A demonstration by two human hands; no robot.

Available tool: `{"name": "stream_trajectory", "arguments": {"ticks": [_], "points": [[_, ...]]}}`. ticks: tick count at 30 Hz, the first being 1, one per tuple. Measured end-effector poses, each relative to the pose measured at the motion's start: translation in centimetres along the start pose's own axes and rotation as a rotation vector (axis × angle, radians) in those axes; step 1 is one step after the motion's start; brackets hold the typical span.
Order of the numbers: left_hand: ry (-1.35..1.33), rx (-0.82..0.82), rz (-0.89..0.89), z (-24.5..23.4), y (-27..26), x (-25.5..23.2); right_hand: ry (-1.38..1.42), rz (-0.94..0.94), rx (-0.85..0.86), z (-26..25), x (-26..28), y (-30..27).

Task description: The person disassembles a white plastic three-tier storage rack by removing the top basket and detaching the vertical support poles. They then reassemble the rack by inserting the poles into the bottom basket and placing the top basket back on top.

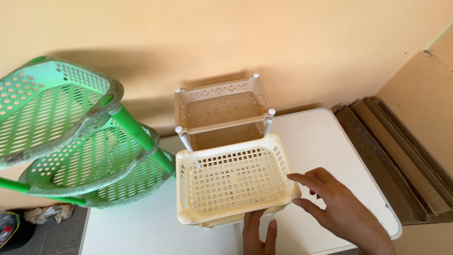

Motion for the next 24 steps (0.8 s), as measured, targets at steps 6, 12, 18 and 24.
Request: {"name": "stream_trajectory", "arguments": {"ticks": [6, 12, 18, 24], "points": [[-0.167, 0.365, -0.025, 2.5, 3.1, -0.1, 0.054, 0.133, 0.132, 1.6, -1.8, -0.2], [-0.297, 0.435, 0.007, 5.1, 4.1, 3.1, 0.148, 0.158, 0.123, 2.5, -1.9, 0.3], [-0.409, 0.451, 0.021, 5.8, 4.3, 2.8, 0.181, 0.175, 0.102, 2.7, -2.0, 0.3], [-0.428, 0.503, -0.029, 5.2, 5.2, 2.0, 0.078, 0.052, 0.019, 3.3, -1.9, 0.4]]}}
Point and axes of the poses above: each hand's wrist, its own y-axis towards the middle knuckle, its own z-axis out of the palm, x = y × z, the point moved 1 cm from there along y, towards the middle knuckle
